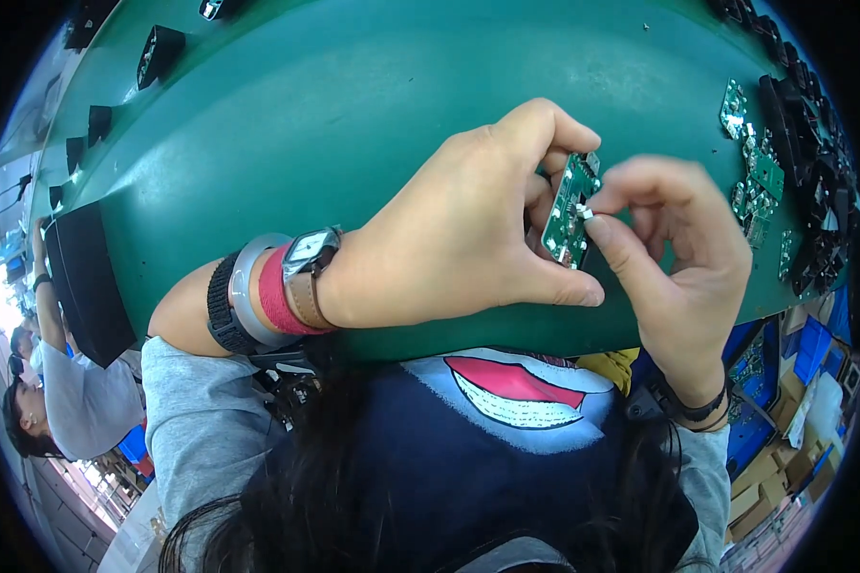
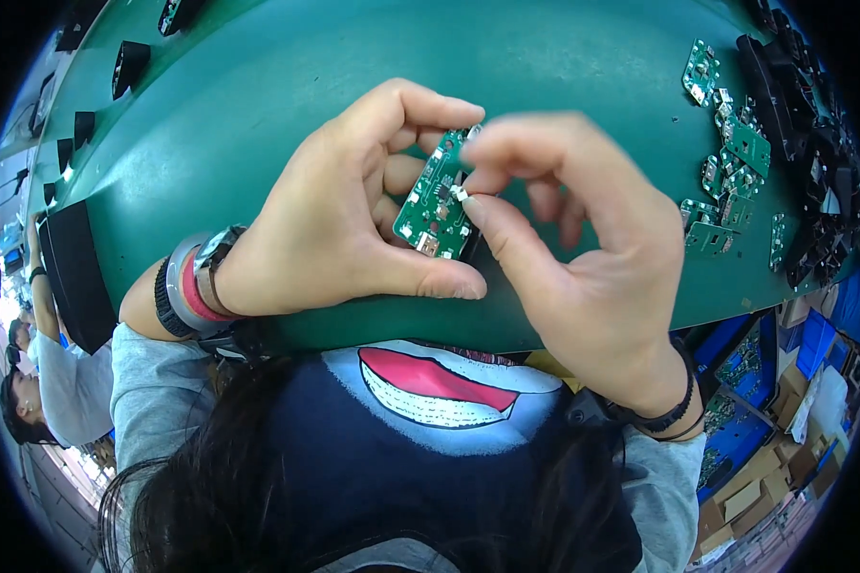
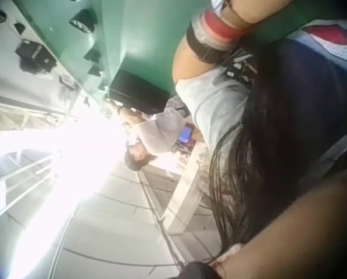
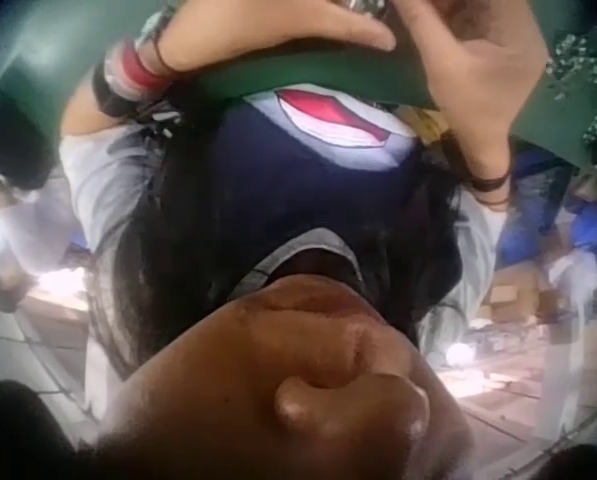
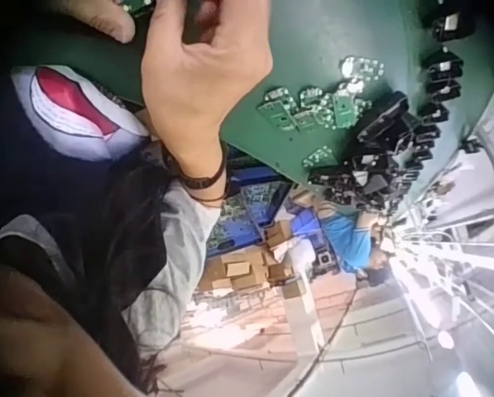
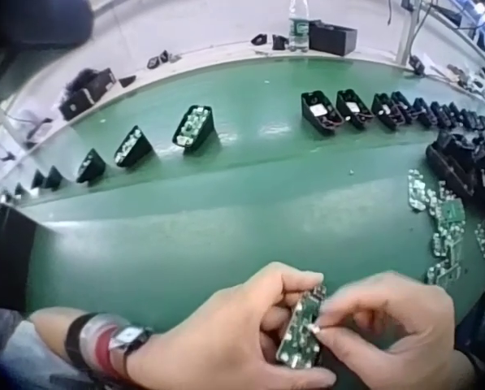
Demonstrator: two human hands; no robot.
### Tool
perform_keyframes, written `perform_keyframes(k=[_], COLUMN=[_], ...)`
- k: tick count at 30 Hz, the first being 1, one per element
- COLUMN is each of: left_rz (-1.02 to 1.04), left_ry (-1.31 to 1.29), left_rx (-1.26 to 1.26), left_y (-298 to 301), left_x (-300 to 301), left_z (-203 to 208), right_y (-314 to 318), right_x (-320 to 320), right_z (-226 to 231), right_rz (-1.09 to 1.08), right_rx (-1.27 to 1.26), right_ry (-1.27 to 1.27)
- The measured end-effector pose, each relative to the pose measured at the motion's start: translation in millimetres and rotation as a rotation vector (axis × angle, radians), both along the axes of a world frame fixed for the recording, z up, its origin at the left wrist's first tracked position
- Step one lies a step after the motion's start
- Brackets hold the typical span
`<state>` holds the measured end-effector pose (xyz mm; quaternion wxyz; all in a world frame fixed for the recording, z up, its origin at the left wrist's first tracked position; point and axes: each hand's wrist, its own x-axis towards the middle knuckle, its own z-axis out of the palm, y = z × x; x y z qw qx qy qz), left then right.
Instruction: The person assembles electronic devices by connecting a wire to a circuit board and pressing the board into a plastic housing. After completing each unit, they place it on the green conveyor belt and reach into a box for more housings.
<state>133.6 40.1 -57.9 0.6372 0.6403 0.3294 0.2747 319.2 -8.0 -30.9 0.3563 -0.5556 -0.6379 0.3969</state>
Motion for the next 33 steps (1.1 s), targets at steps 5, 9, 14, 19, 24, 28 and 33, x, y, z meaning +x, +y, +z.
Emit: perform_keyframes(k=[5,9,14,19,24,28,33], left_rz=[0.038,0.06,0.087,0.003,0.118,0.087,0.05], left_ry=[0.003,0.013,-0.018,0.088,0.087,0.172,0.268], left_rx=[0.193,0.206,0.209,0.165,0.392,0.516,0.565], left_y=[-2,-2,-5,-6,-5,-4,-6], left_x=[4,3,4,-1,3,3,2], left_z=[-2,-3,0,5,2,4,11], right_y=[9,11,6,5,5,4,2], right_x=[4,-1,0,-3,-5,-6,-9], right_z=[5,8,-4,-9,-2,-1,1], right_rz=[0.048,0.037,0.078,0.057,0.051,0.071,0.022], right_rx=[-0.029,-0.035,0.203,0.274,0.286,0.316,0.248], right_ry=[0.079,-0.017,-0.195,-0.197,-0.299,-0.352,-0.34])
